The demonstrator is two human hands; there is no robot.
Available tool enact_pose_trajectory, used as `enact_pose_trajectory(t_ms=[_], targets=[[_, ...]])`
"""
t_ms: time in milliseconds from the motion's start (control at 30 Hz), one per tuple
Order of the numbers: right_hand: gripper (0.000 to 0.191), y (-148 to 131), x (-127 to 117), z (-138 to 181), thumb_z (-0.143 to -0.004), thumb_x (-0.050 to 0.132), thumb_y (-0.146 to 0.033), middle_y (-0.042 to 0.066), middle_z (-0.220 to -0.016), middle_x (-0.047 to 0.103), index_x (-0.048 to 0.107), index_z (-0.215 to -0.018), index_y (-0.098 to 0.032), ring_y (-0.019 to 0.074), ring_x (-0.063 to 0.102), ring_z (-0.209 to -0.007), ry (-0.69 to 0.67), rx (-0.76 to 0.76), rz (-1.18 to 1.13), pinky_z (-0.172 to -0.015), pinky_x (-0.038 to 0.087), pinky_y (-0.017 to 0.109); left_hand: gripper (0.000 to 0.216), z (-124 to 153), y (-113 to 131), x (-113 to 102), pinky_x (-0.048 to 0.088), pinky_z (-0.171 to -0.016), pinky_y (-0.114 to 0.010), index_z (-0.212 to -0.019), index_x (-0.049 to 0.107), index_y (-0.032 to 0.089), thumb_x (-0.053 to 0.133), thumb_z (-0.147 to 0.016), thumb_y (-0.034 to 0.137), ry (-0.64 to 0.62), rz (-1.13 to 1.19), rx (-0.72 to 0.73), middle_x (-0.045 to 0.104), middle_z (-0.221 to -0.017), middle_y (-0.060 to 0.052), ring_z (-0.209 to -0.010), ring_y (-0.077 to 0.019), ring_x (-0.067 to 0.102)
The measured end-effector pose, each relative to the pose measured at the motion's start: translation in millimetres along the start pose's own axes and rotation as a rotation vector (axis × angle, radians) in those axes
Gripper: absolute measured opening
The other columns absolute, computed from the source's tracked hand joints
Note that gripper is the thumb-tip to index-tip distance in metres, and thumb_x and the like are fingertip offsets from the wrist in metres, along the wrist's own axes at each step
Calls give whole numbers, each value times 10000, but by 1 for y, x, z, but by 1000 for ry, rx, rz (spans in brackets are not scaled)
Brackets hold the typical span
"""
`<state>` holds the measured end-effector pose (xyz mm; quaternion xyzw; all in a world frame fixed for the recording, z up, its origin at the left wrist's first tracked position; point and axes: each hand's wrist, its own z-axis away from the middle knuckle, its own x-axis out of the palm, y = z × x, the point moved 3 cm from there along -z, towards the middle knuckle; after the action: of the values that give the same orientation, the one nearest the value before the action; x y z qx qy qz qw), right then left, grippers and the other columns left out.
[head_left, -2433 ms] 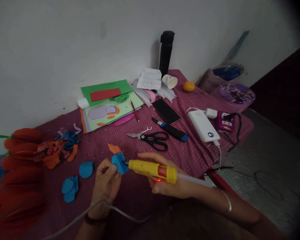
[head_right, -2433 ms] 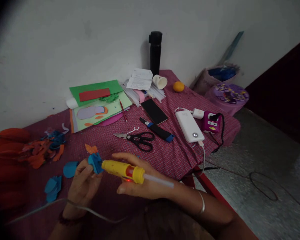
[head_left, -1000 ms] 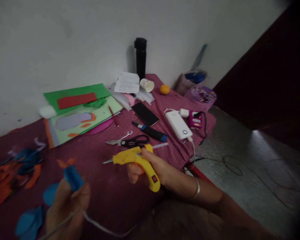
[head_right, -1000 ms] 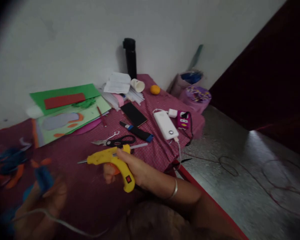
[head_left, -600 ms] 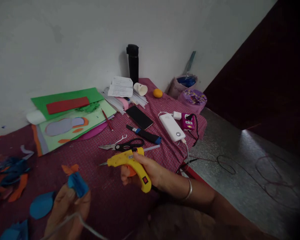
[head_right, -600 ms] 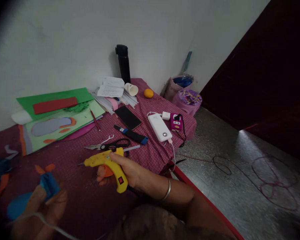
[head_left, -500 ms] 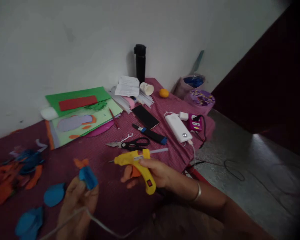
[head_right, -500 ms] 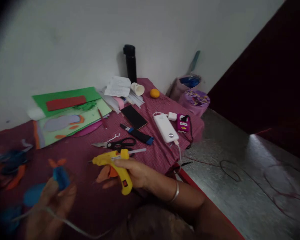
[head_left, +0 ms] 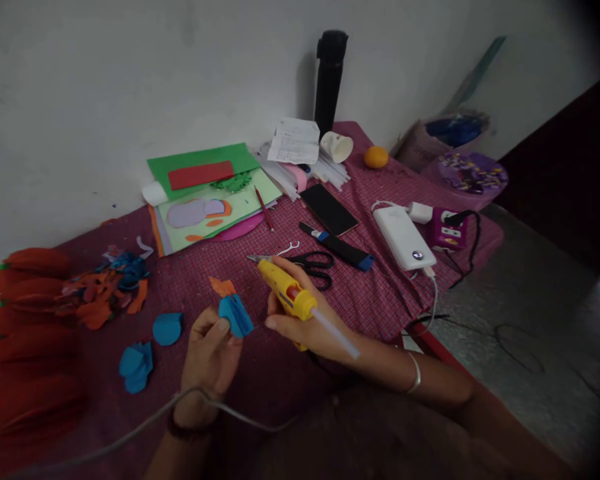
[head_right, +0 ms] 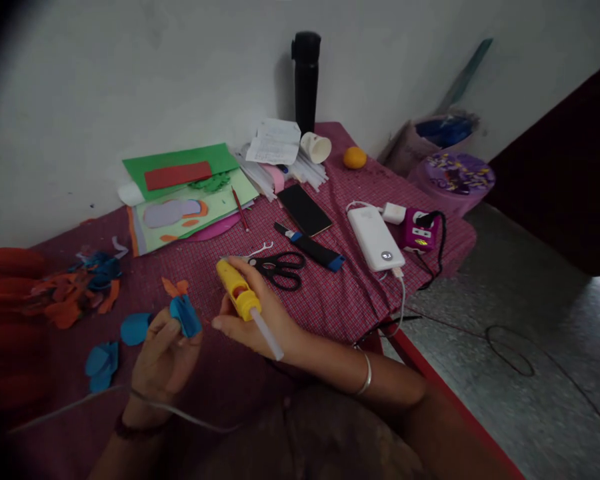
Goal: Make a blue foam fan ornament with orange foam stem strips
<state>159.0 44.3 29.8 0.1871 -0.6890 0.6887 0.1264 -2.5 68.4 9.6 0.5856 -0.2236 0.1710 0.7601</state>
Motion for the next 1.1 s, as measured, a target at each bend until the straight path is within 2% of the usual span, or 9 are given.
enact_pose_trajectory(t_ms=[100,200,300,400,600,733,900,1000,1100], targets=[[886,6,2,2,-700,772,-230,-22,-839,521,234,-1401,-286,114,507,-683,30,-43,38,-594,445,244,289,1,-7,-1,401,-439,-137,-543,538,160,813,-622,202,16,69,-79,519,-523,67,-451,-35,426],[1025,12,3,3,-678,809,-308,-10,-857,535,135,-1451,-303,135,527,-703,-3,-72,95,-626,470,273,253,3,-12,-2,429,-447,-132,-582,579,164,829,-600,199,34,86,-140,539,-520,72,-435,-30,443],[1117,14,3,3,-636,830,-390,57,-1028,557,103,-1478,-286,189,562,-852,-17,-79,209,-747,500,339,250,4,-14,-3,443,-442,-138,-586,604,167,850,-563,207,60,82,-155,561,-519,65,-439,-42,476],[1137,13,3,3,-612,837,-420,99,-1189,526,123,-1486,-280,239,549,-1012,-18,-89,280,-840,491,377,248,4,-13,-3,455,-449,-141,-575,613,173,856,-548,209,69,77,-138,572,-513,60,-435,-47,487],[1088,11,2,2,-605,843,-410,116,-1300,474,197,-1470,-270,267,502,-1129,-33,-126,314,-910,468,400,250,4,-12,-1,482,-481,-169,-539,600,184,843,-571,237,23,37,-102,574,-500,55,-445,-67,505],[1028,10,3,4,-634,831,-381,111,-1235,506,221,-1452,-261,235,536,-1040,-43,-104,273,-859,487,371,255,4,-10,0,472,-489,-175,-530,594,174,833,-591,242,-8,0,-68,568,-509,50,-464,-70,500],[845,2,-3,9,-781,698,-251,31,-968,576,183,-1450,-286,142,554,-766,33,-70,144,-726,505,319,240,2,-1,3,442,-498,-172,-531,599,164,810,-633,219,-39,-44,55,543,-502,45,-492,-68,484],[793,-3,-11,11,-791,652,-222,5,-875,612,202,-1443,-255,146,596,-781,-2,71,9,-737,512,327,260,1,3,3,434,-497,-183,-517,576,167,804,-632,216,-38,-37,83,498,-498,47,-496,-73,465],[676,-16,-21,15,-797,651,-300,33,-919,664,319,-1381,-232,171,657,-843,-75,231,-149,-756,529,346,283,-1,2,-1,424,-479,-182,-521,558,172,819,-609,234,3,14,36,480,-519,50,-489,-67,439]])
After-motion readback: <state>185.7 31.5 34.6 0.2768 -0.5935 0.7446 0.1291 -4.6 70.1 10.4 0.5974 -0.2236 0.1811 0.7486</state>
